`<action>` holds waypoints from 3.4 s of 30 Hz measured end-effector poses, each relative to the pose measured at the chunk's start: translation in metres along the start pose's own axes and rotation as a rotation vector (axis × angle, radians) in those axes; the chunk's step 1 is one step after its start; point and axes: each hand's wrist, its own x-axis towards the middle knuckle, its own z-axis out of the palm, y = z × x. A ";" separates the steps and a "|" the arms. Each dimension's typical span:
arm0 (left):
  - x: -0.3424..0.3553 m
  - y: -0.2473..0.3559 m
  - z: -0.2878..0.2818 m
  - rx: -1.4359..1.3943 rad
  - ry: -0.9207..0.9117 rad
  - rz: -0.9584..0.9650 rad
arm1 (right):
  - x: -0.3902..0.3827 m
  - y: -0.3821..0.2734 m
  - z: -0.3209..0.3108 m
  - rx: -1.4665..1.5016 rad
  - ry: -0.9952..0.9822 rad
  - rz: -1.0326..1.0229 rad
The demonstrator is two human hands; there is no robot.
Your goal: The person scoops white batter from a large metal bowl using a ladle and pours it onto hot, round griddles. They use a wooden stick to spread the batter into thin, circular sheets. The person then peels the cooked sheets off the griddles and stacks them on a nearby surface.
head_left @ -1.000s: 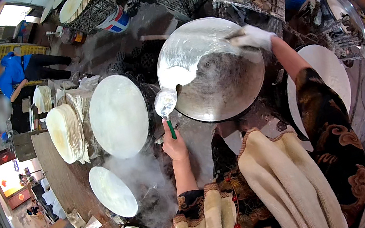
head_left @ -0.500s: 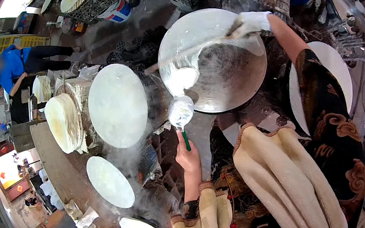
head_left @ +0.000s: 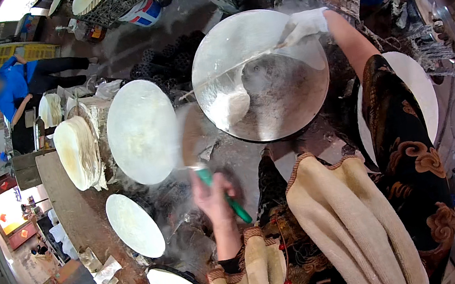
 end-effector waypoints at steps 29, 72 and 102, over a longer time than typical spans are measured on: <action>-0.025 -0.003 -0.112 -0.984 0.469 -0.466 | 0.036 0.000 -0.016 -0.215 -0.193 -0.006; 0.002 0.016 -0.226 -1.640 -0.229 -0.282 | -0.041 -0.087 0.372 0.022 0.820 0.336; 0.021 0.033 -0.148 -1.555 -0.430 -0.542 | -0.121 -0.015 0.331 0.099 0.892 0.393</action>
